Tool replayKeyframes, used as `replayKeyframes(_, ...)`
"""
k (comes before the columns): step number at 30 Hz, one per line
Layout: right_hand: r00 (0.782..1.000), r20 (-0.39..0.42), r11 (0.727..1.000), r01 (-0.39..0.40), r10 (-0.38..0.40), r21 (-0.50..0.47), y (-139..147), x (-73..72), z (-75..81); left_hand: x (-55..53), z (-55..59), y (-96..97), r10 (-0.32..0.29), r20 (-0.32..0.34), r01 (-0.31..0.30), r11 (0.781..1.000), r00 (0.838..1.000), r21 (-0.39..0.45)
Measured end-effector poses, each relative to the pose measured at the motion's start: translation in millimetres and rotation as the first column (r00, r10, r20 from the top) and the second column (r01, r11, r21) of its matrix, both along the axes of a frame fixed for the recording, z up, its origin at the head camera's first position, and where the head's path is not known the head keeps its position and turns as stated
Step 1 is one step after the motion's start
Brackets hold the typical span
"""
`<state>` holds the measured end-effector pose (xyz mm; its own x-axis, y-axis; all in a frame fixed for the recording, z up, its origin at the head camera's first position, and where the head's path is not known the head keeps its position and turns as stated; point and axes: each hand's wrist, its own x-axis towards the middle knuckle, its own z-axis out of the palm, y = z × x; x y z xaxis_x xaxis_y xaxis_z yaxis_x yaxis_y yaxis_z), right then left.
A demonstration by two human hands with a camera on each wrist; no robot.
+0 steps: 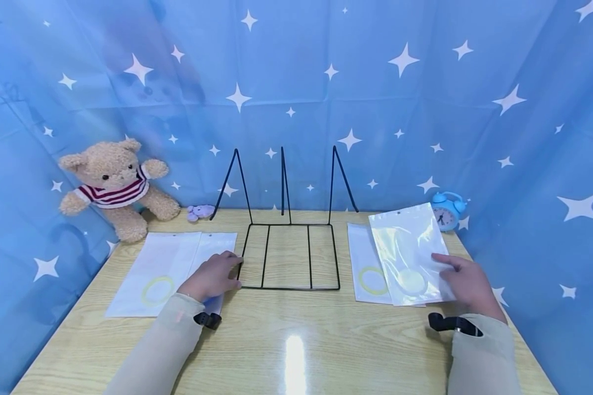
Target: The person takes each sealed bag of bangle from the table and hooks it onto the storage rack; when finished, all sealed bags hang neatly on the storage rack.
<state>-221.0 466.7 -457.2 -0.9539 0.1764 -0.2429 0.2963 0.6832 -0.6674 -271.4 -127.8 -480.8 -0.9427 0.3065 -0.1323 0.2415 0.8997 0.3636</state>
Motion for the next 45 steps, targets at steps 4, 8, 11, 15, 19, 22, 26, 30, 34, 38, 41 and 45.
replayKeyframes(4,0.998,-0.061,0.999,0.021,-0.023,-0.046,-4,2.4,2.5,-0.6,-1.7,0.6,0.003,0.002,-0.003,1.0,1.0,-0.001)
replayKeyframes(8,0.994,-0.098,0.996,0.031,-0.039,-0.08,-7,3.8,4.3,-0.6,-2.7,0.9,0.003,0.001,-0.003,1.0,1.0,-0.002)
replayKeyframes(11,0.991,-0.128,0.995,0.029,-0.041,-0.095,-11,5.1,7.0,-0.7,-3.2,0.8,0.003,0.0,-0.003,1.0,1.0,-0.002)
replayKeyframes(15,0.983,-0.179,0.991,0.009,-0.034,-0.135,-17,6.7,11.4,-0.2,-2.3,0.8,0.003,0.0,-0.003,1.0,1.0,0.0)
replayKeyframes(19,0.977,-0.212,0.991,-0.007,-0.022,-0.136,-22,7.4,14.8,0.1,-1.8,0.6,-0.003,-0.001,0.003,1.0,1.0,0.0)
replayKeyframes(22,0.974,-0.227,0.994,-0.007,-0.019,-0.111,-24,7.7,16.6,-0.3,-2.1,0.5,-0.007,-0.005,0.007,1.0,1.0,-0.003)
replayKeyframes(26,0.972,-0.233,0.995,-0.007,-0.017,-0.102,-26,8.0,19.4,-0.7,-2.0,0.5,-0.01,-0.011,0.01,1.0,1.0,-0.007)
replayKeyframes(30,0.972,-0.234,0.993,-0.003,-0.025,-0.117,-29,8.9,20.5,-0.7,-2.1,0.4,-0.009,-0.012,0.009,1.0,1.0,-0.003)
replayKeyframes(34,0.961,-0.275,0.993,-0.017,-0.015,-0.115,-30,11.1,21.2,-0.3,-1.3,0.2,-0.008,-0.011,0.009,1.0,1.0,0.002)
replayKeyframes(38,0.947,-0.322,0.988,-0.048,-0.001,-0.145,-32,14.2,24.3,0.2,0.0,0.2,-0.005,-0.01,0.005,1.0,1.0,0.004)
replayKeyframes(41,0.935,-0.356,0.98,-0.077,0.006,-0.185,-34,16.7,27.9,0.7,0.5,0.0,-0.002,-0.009,0.002,1.0,1.0,0.006)
replayKeyframes(45,0.916,-0.401,0.966,-0.124,0.023,-0.228,-36,19.5,33.4,1.6,1.1,0.3,0.0,-0.006,0.0,1.0,1.0,0.011)
